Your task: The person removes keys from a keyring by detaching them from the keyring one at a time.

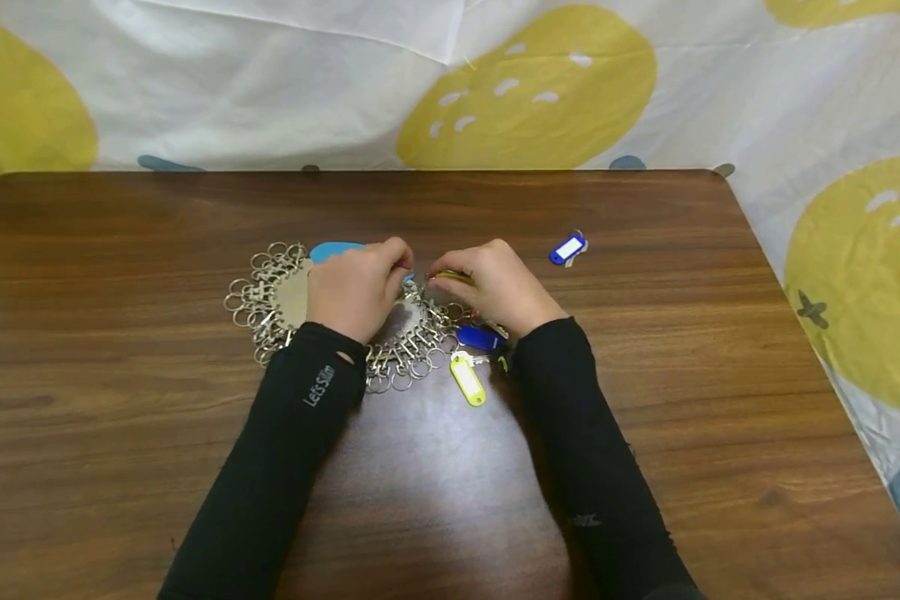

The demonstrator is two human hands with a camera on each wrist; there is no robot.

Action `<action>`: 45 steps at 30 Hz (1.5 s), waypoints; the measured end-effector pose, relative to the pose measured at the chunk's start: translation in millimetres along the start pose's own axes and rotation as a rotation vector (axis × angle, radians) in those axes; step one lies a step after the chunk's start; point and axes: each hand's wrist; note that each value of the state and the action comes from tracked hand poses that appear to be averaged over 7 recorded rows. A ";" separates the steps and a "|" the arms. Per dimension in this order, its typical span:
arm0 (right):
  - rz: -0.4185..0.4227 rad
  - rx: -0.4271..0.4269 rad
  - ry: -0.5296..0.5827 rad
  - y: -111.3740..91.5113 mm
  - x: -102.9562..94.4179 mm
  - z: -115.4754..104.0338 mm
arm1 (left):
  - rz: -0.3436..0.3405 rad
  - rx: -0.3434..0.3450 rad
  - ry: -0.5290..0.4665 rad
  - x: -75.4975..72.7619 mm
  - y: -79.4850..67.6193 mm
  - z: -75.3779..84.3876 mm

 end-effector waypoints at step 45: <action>0.024 0.057 0.142 7.0 9.6 -1.5 | -0.044 0.176 -0.057 4.1 2.3 -3.9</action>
Point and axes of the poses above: each hand's wrist, its own y-axis towards the middle knuckle, its own x-axis out of the palm, z = x × y, and after that the axes turned 13 degrees about -z, right-handed
